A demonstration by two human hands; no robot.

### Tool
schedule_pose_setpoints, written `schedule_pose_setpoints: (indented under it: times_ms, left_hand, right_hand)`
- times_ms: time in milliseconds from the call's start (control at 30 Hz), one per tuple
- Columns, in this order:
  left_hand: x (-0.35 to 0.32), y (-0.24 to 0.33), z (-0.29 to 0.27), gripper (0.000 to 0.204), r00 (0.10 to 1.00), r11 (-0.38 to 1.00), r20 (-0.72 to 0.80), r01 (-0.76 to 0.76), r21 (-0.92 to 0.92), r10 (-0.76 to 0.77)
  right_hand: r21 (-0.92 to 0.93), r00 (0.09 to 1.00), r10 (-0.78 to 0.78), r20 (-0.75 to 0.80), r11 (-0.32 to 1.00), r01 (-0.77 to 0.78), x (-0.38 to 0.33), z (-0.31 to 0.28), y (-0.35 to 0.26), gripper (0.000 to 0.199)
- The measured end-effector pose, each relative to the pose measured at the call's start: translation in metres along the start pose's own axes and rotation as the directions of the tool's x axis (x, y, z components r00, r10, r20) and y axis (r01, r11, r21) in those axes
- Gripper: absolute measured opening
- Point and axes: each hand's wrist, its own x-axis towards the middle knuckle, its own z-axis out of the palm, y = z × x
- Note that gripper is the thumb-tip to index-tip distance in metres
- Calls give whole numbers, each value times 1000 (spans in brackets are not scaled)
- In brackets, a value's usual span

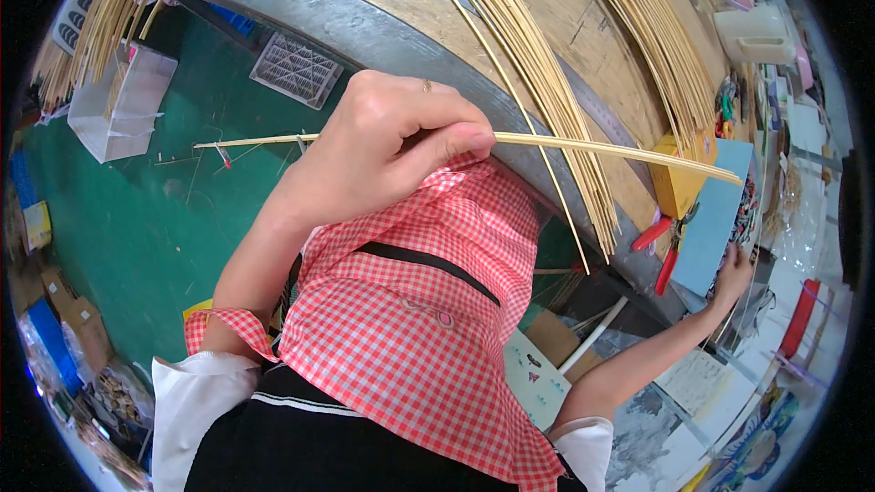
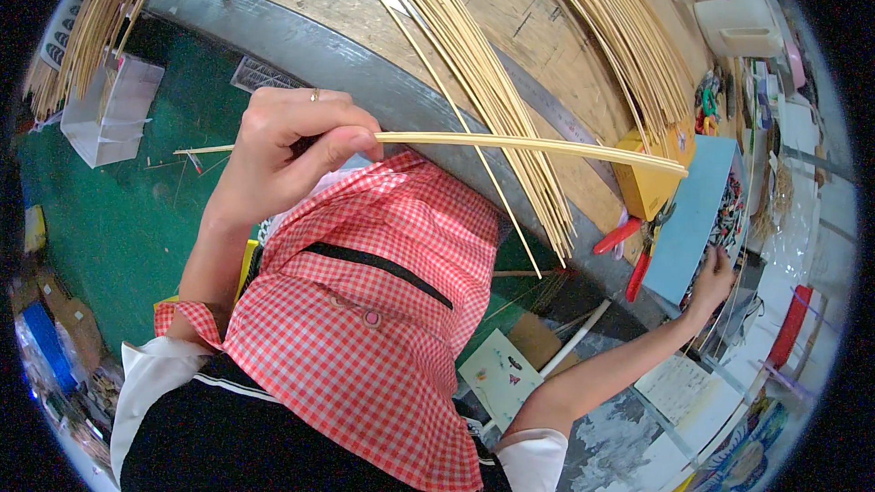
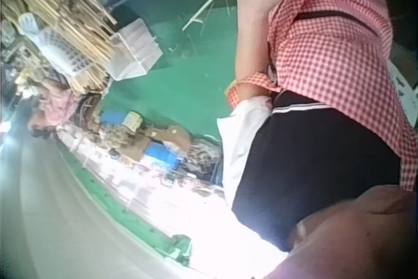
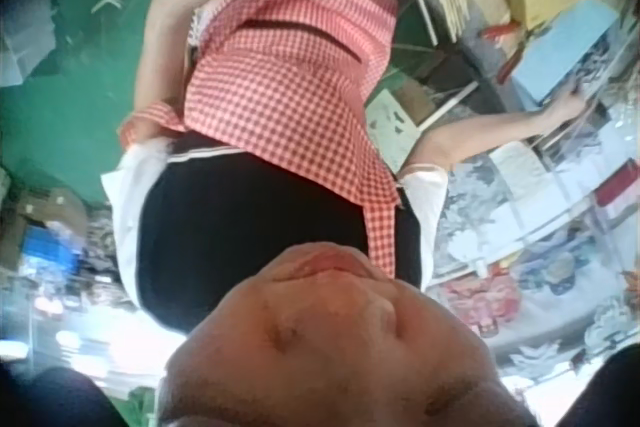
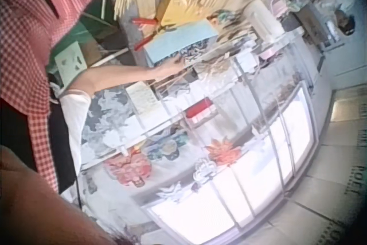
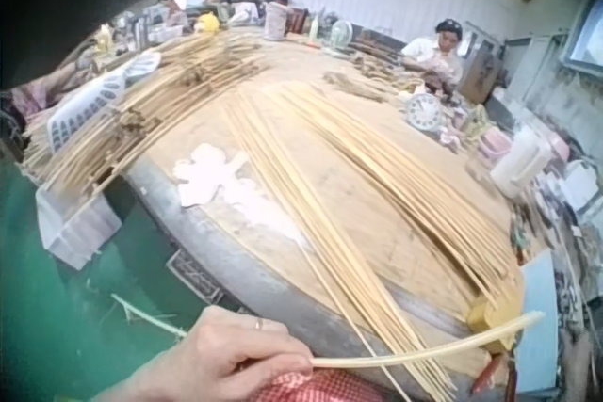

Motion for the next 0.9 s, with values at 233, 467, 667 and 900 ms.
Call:
schedule_pose_setpoints:
  times_ms: [233, 467, 667, 900]
  left_hand:
    - [0, -2, 3, 12, 1000, 1000, -3, 11, 5, -11]
    - [0, -2, 7, 12, 1000, 1000, 12, 5, 14, -5]
    - [-1, -4, 7, 11, 1000, 1000, -16, 5, -6, -5]
    - [0, -5, 3, 10, 998, 998, -26, -56, 15, 56]
  right_hand:
    - [-142, 998, -52, 18, 988, 54, 9, 40, 55, 31]
    - [-420, 981, 0, -192, 904, -82, -8, 9, -17, 29]
    - [-311, 840, -5, -543, 930, -196, -26, -4, -58, 32]
    - [312, 823, 363, -437, 919, -240, -23, -4, -18, 24]
